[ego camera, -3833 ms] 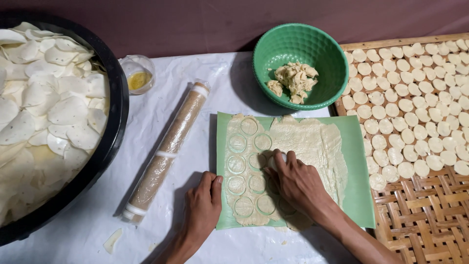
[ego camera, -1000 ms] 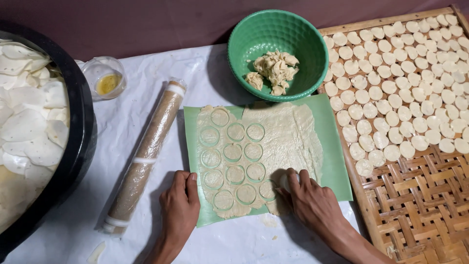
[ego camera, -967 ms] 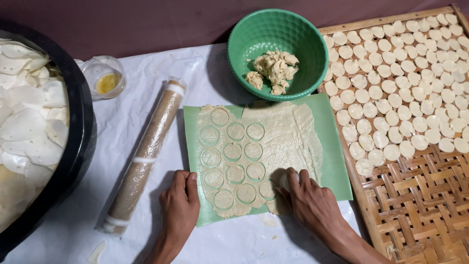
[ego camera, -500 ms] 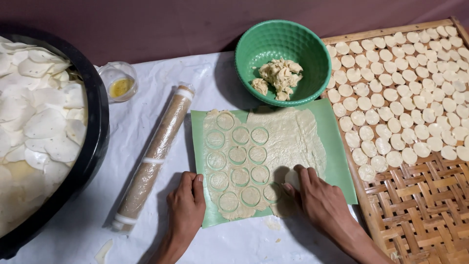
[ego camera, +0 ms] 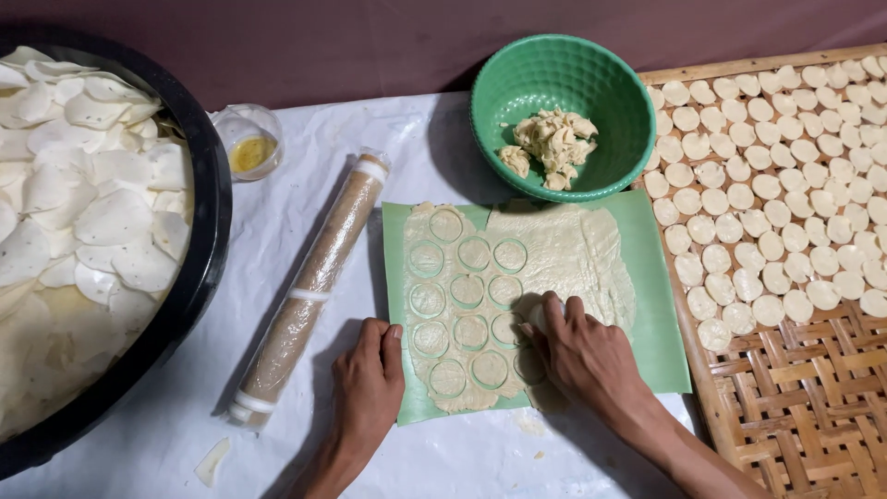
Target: Cutting circular shapes from flattened dough using a small round cutter and placing them on a bamboo drying tray.
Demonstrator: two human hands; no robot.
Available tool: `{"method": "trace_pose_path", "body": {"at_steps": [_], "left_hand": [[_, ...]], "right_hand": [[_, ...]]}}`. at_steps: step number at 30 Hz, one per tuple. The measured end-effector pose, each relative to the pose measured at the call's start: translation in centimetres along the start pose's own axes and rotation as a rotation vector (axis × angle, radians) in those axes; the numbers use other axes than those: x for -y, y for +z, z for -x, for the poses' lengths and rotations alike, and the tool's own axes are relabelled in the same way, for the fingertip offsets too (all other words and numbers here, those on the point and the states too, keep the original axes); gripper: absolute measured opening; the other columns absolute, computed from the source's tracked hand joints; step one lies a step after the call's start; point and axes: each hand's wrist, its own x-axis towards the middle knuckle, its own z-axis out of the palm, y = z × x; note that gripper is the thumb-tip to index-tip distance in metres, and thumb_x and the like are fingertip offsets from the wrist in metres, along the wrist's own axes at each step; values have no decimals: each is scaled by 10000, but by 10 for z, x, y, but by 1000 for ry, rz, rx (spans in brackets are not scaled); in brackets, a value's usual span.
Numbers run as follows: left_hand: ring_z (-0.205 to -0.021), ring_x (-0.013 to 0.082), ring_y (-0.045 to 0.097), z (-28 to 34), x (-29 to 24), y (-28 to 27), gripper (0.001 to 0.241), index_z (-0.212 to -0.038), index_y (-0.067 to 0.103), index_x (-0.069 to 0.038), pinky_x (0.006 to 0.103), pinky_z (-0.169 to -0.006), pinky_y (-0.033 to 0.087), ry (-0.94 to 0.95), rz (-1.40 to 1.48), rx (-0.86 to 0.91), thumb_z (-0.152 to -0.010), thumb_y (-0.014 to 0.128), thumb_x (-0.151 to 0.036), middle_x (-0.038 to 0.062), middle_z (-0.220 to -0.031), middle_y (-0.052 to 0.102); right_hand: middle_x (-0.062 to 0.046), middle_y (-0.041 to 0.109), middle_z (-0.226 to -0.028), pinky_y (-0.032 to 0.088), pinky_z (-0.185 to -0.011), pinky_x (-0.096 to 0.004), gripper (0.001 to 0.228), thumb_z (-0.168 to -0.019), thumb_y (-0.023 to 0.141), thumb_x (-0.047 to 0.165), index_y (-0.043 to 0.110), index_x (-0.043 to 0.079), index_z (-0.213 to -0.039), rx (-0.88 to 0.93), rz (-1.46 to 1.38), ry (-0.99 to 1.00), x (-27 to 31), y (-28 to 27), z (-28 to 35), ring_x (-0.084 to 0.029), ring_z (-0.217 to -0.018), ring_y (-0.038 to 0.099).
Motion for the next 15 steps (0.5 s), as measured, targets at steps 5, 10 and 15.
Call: {"method": "trace_pose_path", "body": {"at_steps": [5, 10, 15], "left_hand": [[-625, 390, 664, -2, -6, -3, 210, -902, 570, -23, 465, -564, 487, -94, -31, 53, -1013, 556, -201, 180, -698, 651], [-647, 404, 668, 0, -3, 0, 213, -905, 571, -19, 468, -563, 488, -46, -27, 31, -1016, 555, -200, 176, -717, 665], [-652, 406, 671, 0, -5, -2, 214, -912, 574, -26, 469, -577, 491, -108, -35, 60, -1018, 550, -210, 183, -706, 659]], "right_hand": [[-187, 589, -960, 542, -416, -411, 494, -975, 522, 349, 479, 11, -1333, -172, -26, -199, -17, 16, -3, -314, -651, 714], [-151, 592, -966, 550, -473, -413, 426, -1022, 491, 344, 471, 49, -1327, -34, 11, -92, -15, 20, -2, -288, -660, 718], [-165, 603, -983, 538, -434, -427, 502, -970, 526, 407, 492, 58, -1330, -137, -1, -185, -16, 17, 1, -312, -660, 713]]}}
